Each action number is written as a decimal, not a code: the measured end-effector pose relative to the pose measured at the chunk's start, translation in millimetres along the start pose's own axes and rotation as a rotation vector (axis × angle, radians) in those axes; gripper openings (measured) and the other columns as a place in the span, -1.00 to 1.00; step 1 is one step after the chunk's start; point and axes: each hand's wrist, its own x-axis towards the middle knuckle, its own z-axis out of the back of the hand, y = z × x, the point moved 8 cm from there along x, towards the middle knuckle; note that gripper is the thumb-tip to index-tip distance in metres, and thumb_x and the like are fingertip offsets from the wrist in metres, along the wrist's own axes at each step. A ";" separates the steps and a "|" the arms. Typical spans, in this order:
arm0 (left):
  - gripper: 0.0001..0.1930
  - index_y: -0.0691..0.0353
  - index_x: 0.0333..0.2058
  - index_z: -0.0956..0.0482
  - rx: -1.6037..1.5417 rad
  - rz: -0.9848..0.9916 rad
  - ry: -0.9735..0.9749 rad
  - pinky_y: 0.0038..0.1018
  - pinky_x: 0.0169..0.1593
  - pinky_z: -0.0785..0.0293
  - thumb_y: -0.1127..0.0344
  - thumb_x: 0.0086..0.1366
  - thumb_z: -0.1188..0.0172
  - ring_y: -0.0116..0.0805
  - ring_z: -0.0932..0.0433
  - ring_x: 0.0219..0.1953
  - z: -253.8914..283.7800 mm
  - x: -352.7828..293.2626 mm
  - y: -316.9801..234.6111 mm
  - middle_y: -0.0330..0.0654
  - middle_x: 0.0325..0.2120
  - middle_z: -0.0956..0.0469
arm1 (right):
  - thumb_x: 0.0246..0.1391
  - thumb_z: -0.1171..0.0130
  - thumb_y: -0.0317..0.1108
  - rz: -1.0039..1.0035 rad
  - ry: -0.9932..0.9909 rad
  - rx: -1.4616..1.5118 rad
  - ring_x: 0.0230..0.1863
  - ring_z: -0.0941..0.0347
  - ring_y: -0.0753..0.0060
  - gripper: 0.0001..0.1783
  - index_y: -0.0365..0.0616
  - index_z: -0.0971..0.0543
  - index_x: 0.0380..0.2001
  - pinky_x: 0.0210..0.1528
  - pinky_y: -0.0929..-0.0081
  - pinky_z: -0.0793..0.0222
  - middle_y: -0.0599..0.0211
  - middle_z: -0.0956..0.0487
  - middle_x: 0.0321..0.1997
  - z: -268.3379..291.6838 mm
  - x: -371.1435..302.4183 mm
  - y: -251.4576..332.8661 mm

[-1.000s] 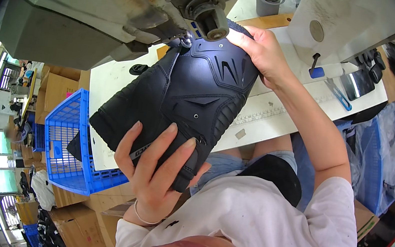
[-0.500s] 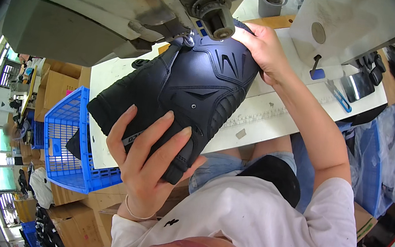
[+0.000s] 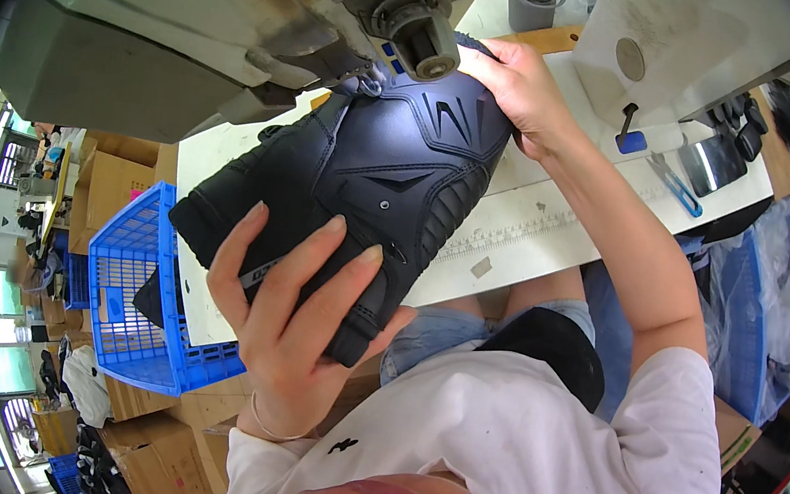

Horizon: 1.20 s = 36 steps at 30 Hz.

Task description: Stitching reinforcement or decorative panels onto a black shoe upper using an industrial sewing machine.

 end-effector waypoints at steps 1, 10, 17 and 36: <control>-0.71 0.13 -0.30 -0.65 -0.002 -0.006 0.013 -0.28 0.02 -0.28 0.21 -0.04 -0.35 0.12 -0.28 0.02 0.3 0.9 1.4 -0.17 -0.14 -0.52 | 0.08 -0.13 -0.26 -0.005 -0.009 -0.005 -0.55 -0.39 0.77 -0.80 -0.18 -0.57 -0.43 -0.50 0.73 -0.31 0.49 -0.55 -0.50 0.4 0.1 -0.8; -0.67 0.13 -0.28 -0.65 -0.027 -0.026 0.040 -0.28 0.03 -0.28 0.21 -0.09 -0.38 0.10 -0.26 0.05 2.9 6.8 9.0 -0.19 -0.12 -0.51 | 0.10 -0.11 -0.27 -0.019 -0.054 0.024 -0.56 -0.38 0.77 -0.80 -0.18 -0.56 -0.42 -0.50 0.73 -0.30 0.50 -0.54 -0.49 0.6 -0.7 -2.2; -0.66 0.11 -0.29 -0.65 -0.039 -0.031 0.045 -0.27 0.05 -0.29 0.21 -0.12 -0.40 0.08 -0.27 0.06 6.1 10.3 14.6 -0.23 -0.12 -0.51 | 0.12 -0.10 -0.24 0.006 -0.038 0.049 -0.53 -0.41 0.75 -0.75 -0.23 -0.58 -0.35 -0.47 0.73 -0.33 0.47 -0.55 -0.47 -3.8 -5.2 1.4; -0.56 0.03 -0.29 -0.66 -0.051 -0.033 0.136 -0.16 0.08 -0.28 0.17 -0.28 -0.43 0.07 -0.26 0.11 14.0 20.4 47.3 -0.32 -0.13 -0.54 | 0.11 -0.12 -0.22 0.070 -0.088 0.154 -0.45 -0.45 0.69 -0.71 -0.24 -0.55 -0.26 -0.37 0.69 -0.40 0.43 -0.56 -0.39 -5.1 -15.8 -10.7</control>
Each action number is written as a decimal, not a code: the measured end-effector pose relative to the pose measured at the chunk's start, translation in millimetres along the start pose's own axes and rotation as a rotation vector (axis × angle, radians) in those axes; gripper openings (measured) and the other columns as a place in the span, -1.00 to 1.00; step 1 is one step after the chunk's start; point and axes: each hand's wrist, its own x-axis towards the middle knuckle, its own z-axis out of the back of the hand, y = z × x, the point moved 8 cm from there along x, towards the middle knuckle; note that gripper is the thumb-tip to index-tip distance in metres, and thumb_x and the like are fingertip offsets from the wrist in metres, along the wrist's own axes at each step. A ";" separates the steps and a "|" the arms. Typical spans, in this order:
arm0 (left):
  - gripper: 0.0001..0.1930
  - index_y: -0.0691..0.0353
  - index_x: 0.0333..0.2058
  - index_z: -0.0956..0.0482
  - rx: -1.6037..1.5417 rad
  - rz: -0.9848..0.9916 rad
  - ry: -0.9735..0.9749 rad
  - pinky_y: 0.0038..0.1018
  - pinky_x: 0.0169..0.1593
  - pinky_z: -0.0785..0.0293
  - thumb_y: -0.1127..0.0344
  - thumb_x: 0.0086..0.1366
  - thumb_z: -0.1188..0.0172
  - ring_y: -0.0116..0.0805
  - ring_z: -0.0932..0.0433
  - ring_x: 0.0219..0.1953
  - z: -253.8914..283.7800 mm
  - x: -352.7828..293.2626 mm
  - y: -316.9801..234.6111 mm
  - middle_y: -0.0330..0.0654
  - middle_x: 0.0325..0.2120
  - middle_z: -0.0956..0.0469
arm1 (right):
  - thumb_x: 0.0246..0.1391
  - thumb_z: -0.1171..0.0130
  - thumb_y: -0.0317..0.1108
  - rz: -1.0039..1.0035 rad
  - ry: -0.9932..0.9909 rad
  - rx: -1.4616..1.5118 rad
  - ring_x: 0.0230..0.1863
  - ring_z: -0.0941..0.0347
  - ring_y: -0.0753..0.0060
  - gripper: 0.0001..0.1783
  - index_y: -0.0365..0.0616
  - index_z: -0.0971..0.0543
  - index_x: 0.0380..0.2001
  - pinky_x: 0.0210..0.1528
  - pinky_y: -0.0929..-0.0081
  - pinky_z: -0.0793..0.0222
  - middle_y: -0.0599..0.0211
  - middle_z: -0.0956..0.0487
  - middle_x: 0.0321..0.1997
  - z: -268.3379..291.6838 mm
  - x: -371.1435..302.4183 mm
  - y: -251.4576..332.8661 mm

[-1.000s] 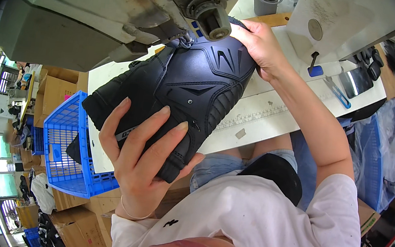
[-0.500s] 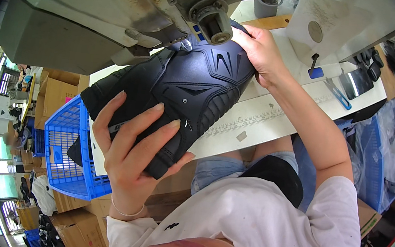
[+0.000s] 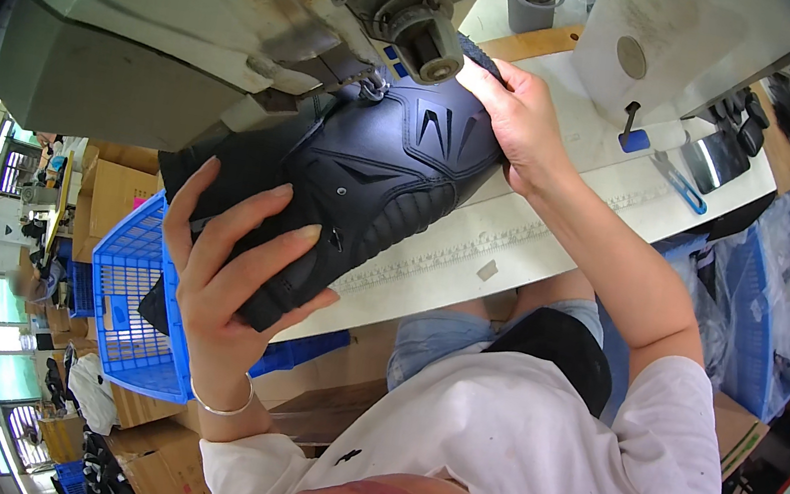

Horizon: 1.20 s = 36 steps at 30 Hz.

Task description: Stitching reinforcement or decorative panels onto a black shoe upper using an industrial sewing machine.

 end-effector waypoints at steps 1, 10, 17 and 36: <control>-0.56 0.03 -0.29 -0.66 0.001 -0.034 -0.023 -0.16 0.08 -0.28 0.17 -0.28 -0.43 0.07 -0.26 0.11 3.1 -2.6 -7.2 -0.32 -0.13 -0.54 | 0.11 -0.13 -0.21 0.008 0.011 0.034 -0.44 -0.45 0.69 -0.71 -0.24 -0.55 -0.24 -0.34 0.68 -0.40 0.43 -0.56 -0.37 -0.6 -1.7 -1.2; -0.75 -0.27 -0.19 -0.60 0.742 -0.110 -0.260 -0.03 0.12 0.01 0.18 0.11 -0.19 -0.30 -0.46 -0.03 -50.8 -9.6 -20.6 -0.53 -0.12 -0.53 | 0.11 -0.17 -0.21 -0.040 0.036 0.172 -0.40 -0.44 0.70 -0.74 -0.22 -0.53 -0.32 -0.29 0.66 -0.40 0.42 -0.58 -0.35 -0.8 -17.1 -23.5; -0.80 -0.29 -0.23 -0.60 0.727 -0.153 -0.331 -0.08 0.04 -0.01 0.15 0.14 -0.17 -0.37 -0.47 -0.05 -50.8 -15.4 -6.9 -0.57 -0.16 -0.56 | 0.10 -0.18 -0.25 -0.006 -0.013 0.229 -0.41 -0.43 0.71 -0.77 -0.21 -0.53 -0.33 -0.29 0.66 -0.39 0.44 -0.57 -0.38 -2.3 -21.7 -29.2; -0.78 -0.38 -0.35 -0.63 0.552 -0.223 -0.348 -0.19 0.13 -0.04 0.14 -0.04 -0.32 -0.46 -0.44 -0.02 -38.2 -3.4 31.4 -0.66 -0.19 -0.55 | 0.10 -0.20 -0.24 -0.075 0.098 0.254 -0.31 -0.45 0.67 -0.74 -0.27 -0.59 -0.33 -0.18 0.64 -0.36 0.40 -0.59 -0.32 -18.1 -57.0 -59.3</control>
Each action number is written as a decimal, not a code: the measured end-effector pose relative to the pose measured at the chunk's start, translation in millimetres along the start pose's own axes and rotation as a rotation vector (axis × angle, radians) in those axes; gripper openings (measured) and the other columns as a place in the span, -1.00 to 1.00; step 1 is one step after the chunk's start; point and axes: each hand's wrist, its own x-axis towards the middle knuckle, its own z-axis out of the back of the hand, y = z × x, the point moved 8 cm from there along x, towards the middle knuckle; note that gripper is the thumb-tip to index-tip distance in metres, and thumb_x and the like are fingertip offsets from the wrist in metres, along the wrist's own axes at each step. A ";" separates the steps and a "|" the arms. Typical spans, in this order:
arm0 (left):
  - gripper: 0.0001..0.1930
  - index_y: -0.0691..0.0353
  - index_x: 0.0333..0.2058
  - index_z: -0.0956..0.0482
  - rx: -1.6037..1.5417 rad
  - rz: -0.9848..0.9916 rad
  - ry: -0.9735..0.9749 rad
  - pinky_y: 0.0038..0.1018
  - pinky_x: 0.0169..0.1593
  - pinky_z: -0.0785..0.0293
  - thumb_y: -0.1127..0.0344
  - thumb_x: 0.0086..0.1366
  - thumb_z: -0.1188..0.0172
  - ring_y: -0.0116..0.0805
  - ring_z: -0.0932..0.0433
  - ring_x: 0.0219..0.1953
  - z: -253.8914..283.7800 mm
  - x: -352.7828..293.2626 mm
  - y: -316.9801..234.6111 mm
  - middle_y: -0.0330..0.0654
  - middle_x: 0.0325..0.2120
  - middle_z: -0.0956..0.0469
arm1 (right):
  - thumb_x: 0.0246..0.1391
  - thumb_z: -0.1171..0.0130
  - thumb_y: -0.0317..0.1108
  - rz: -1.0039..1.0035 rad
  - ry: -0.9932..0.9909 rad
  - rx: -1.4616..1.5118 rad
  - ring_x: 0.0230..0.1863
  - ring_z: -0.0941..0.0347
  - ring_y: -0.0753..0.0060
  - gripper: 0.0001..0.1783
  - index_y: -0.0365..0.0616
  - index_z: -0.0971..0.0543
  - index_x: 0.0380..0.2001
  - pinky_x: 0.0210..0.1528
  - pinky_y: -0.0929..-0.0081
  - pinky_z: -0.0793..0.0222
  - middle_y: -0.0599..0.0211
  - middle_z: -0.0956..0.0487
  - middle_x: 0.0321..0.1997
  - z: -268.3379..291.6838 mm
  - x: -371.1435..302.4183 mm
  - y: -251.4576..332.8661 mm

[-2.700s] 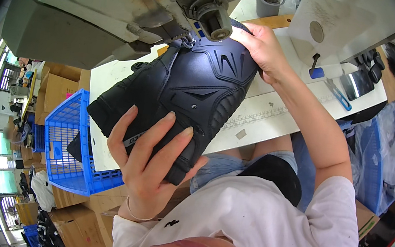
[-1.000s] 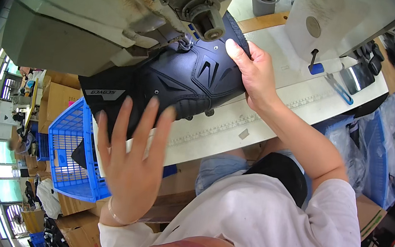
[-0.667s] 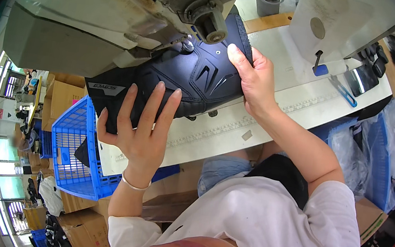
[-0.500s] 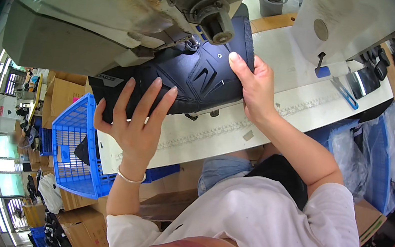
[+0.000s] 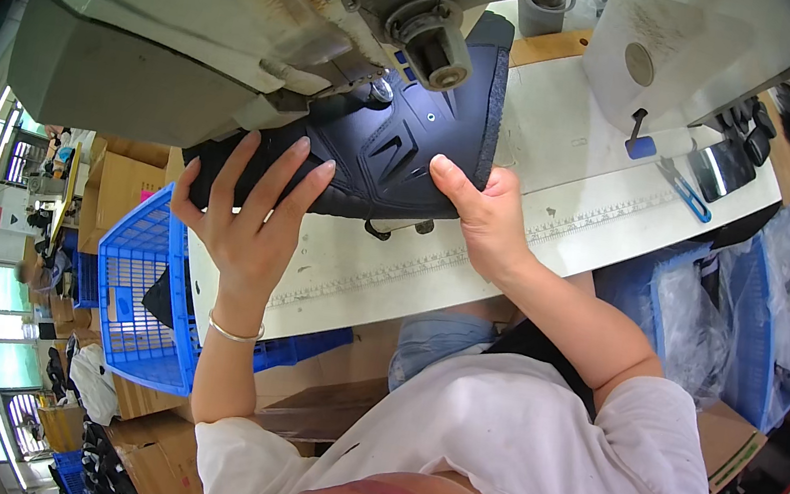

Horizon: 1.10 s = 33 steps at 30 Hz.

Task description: Stitching reinforcement or decorative panels onto a black shoe upper using an industrial sewing machine.

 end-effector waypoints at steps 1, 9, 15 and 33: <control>-0.75 -0.40 -0.32 -0.61 -0.010 0.000 0.004 -0.18 0.12 -0.03 0.15 -0.04 -0.30 -0.48 -0.44 -0.02 -0.7 0.3 1.3 -0.68 -0.18 -0.54 | 0.09 -0.21 -0.23 0.001 -0.014 0.007 -0.31 -0.45 0.67 -0.73 -0.26 -0.59 -0.33 -0.19 0.64 -0.36 0.41 -0.59 -0.32 -0.6 -0.3 -0.1; -0.75 -0.38 -0.33 -0.63 -0.041 0.011 0.018 -0.20 0.10 -0.06 0.19 -0.04 -0.28 -0.48 -0.44 -0.02 -0.6 3.8 4.4 -0.66 -0.17 -0.54 | 0.08 -0.22 -0.21 0.001 -0.073 0.024 -0.34 -0.44 0.69 -0.73 -0.23 -0.57 -0.36 -0.21 0.64 -0.35 0.44 -0.58 -0.35 -4.0 -0.8 0.2; -0.75 -0.35 -0.32 -0.64 -0.048 0.006 0.018 -0.22 0.07 -0.09 0.21 -0.04 -0.28 -0.46 -0.45 -0.07 -2.2 8.3 7.0 -0.64 -0.18 -0.55 | 0.07 -0.22 -0.20 0.010 -0.088 0.045 -0.34 -0.43 0.70 -0.73 -0.24 -0.57 -0.37 -0.21 0.65 -0.34 0.45 -0.57 -0.35 -5.4 1.9 2.1; -0.73 -0.34 -0.33 -0.63 0.013 0.091 0.048 -0.28 0.09 -0.07 0.28 -0.04 -0.30 -0.46 -0.45 -0.08 1.1 9.4 -5.0 -0.64 -0.18 -0.55 | 0.06 -0.22 -0.24 0.064 -0.038 0.007 -0.28 -0.46 0.62 -0.69 -0.26 -0.51 -0.24 -0.13 0.60 -0.36 0.37 -0.57 -0.28 -9.8 14.6 20.4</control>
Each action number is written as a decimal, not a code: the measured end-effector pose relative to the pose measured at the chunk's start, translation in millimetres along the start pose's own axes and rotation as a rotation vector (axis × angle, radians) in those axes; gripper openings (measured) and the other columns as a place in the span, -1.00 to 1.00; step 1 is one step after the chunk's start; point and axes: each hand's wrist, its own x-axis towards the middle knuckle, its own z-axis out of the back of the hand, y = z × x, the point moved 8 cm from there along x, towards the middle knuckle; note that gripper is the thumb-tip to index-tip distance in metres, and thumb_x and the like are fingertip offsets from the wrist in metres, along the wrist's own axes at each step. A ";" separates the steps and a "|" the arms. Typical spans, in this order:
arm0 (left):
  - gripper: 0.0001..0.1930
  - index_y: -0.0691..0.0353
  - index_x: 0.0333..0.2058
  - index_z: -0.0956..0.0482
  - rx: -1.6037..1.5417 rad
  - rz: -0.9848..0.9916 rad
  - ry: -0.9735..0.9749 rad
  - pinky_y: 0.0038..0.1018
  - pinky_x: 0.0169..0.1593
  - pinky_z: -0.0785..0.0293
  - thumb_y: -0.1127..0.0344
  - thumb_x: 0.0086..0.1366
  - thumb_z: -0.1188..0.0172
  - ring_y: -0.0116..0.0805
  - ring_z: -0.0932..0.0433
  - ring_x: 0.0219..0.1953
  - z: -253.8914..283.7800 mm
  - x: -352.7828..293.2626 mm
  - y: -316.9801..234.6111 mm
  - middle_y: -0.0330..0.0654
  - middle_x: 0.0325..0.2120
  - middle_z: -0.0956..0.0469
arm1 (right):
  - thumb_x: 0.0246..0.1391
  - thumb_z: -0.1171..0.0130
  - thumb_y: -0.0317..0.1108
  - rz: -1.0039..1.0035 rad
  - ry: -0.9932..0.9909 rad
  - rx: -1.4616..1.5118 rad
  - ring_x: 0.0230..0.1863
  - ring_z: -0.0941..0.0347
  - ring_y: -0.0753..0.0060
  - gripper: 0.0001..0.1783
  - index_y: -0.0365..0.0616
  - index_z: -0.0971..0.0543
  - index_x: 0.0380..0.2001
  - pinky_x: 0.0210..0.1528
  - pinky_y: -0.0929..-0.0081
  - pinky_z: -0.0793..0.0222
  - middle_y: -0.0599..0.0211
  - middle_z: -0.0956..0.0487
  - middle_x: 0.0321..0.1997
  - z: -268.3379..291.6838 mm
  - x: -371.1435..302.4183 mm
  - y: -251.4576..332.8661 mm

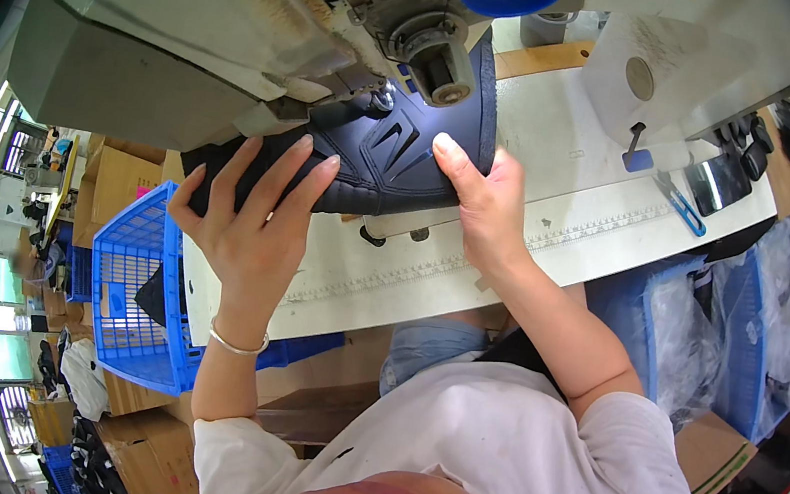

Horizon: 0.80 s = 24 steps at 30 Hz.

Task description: Stitching reinforcement or decorative panels onto a black shoe upper using an industrial sewing machine.

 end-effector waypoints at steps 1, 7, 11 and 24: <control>-0.72 -0.35 -0.32 -0.62 0.046 -0.016 -0.004 -0.28 0.09 -0.07 0.28 -0.03 -0.29 -0.46 -0.45 -0.08 0.9 -0.6 -4.3 -0.64 -0.18 -0.55 | 0.05 -0.23 -0.26 0.057 -0.022 -0.004 -0.26 -0.45 0.61 -0.67 -0.27 -0.48 -0.20 -0.12 0.60 -0.36 0.36 -0.56 -0.25 1.1 1.3 5.1; -0.69 -0.37 -0.27 -0.61 0.116 0.054 0.021 -0.28 0.04 -0.07 0.28 -0.01 -0.29 -0.47 -0.44 -0.07 4.4 -4.2 -18.4 -0.65 -0.15 -0.53 | 0.01 -0.26 -0.37 0.224 -0.108 0.027 -0.19 -0.44 0.60 -0.60 -0.27 -0.39 -0.11 -0.07 0.58 -0.35 0.35 -0.51 -0.17 6.5 4.6 21.3; -0.67 -0.37 -0.25 -0.61 0.100 0.076 0.012 -0.27 0.02 -0.07 0.29 0.01 -0.28 -0.46 -0.44 -0.07 4.3 -5.6 -19.7 -0.65 -0.15 -0.53 | 0.01 -0.24 -0.42 0.318 -0.110 -0.065 -0.19 -0.44 0.62 -0.68 -0.26 -0.47 -0.14 -0.07 0.64 -0.35 0.38 -0.52 -0.17 8.6 7.0 27.8; -0.75 -0.32 -0.24 -0.61 0.213 0.048 -0.044 -0.24 -0.06 -0.07 0.19 0.06 -0.24 -0.39 -0.49 -0.14 9.3 -5.4 -39.9 -0.55 -0.22 -0.53 | 0.01 -0.22 -0.42 0.100 0.022 -0.047 -0.30 -0.48 0.65 -0.77 -0.25 -0.56 -0.23 -0.19 0.68 -0.39 0.39 -0.57 -0.29 14.4 28.4 24.8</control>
